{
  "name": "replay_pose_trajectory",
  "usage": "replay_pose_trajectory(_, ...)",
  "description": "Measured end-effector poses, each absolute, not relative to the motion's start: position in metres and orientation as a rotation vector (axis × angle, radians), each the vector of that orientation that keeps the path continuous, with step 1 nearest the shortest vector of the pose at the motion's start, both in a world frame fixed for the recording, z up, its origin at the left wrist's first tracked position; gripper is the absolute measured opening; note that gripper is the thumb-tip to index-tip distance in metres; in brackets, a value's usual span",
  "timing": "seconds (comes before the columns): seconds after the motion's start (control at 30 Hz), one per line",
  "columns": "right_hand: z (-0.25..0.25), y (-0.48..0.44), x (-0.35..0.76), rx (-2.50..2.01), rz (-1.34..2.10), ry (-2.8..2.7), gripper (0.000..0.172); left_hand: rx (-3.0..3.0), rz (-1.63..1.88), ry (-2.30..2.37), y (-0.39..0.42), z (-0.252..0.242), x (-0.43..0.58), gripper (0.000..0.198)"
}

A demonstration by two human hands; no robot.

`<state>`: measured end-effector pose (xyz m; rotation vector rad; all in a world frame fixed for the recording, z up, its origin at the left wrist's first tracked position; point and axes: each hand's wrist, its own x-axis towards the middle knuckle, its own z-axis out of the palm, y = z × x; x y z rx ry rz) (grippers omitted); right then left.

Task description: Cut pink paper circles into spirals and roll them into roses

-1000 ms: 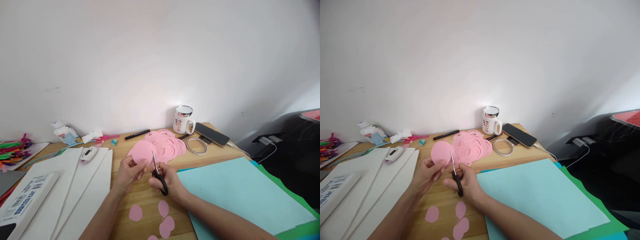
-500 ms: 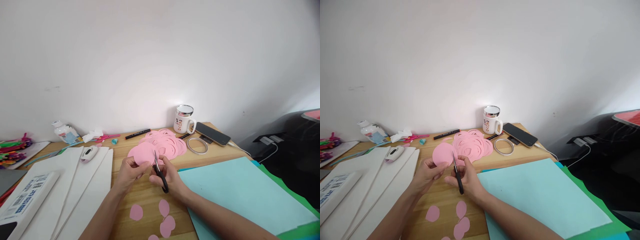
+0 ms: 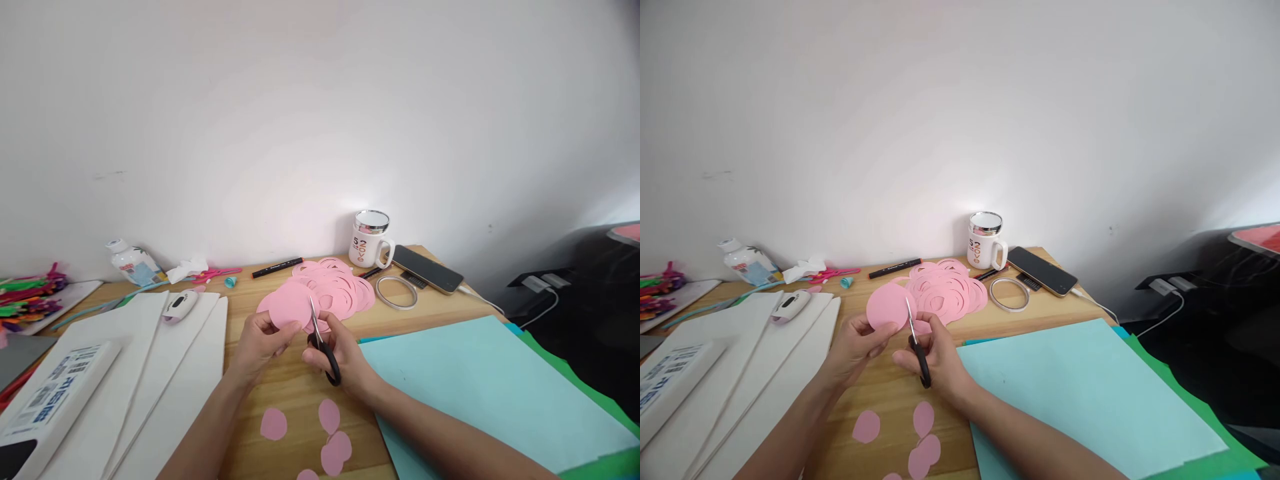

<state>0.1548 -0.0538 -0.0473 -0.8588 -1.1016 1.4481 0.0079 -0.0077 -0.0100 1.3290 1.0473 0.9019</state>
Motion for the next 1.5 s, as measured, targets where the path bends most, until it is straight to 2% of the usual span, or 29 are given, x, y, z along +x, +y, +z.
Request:
replay_pose_trajectory(0.27, -0.0484, -0.0541, 0.1542, -0.94, 1.449, -1.092, 0.058, 1.329, 0.911, 1.021, -0.005, -0.0144, 0.0057, 0.026)
replay_pose_trajectory(0.57, -0.0497, -0.0538, 0.1522, -0.967, 1.45, -1.115, 0.056, 1.234, 0.923, 0.98, -0.0061, -0.0094, 0.0103, 0.031)
replay_pose_trajectory(1.0, -0.0458, -0.0542, 0.1544, -0.911, 1.433, -1.107, 0.067, 1.339, 0.884, 1.042, -0.0071, -0.01, 0.0081, 0.034)
replay_pose_trajectory(1.33, -0.0445, -0.0534, 0.1539, -0.867, 1.436, -1.126, 0.059, 1.337, 0.894, 1.035, -0.0061, -0.0118, 0.0065, 0.029)
replay_pose_trajectory(1.5, -0.047, -0.0536, 0.1541, -0.891, 1.436, -1.102, 0.061, 1.347, 0.896, 1.015, -0.0053, -0.0116, 0.006, 0.027)
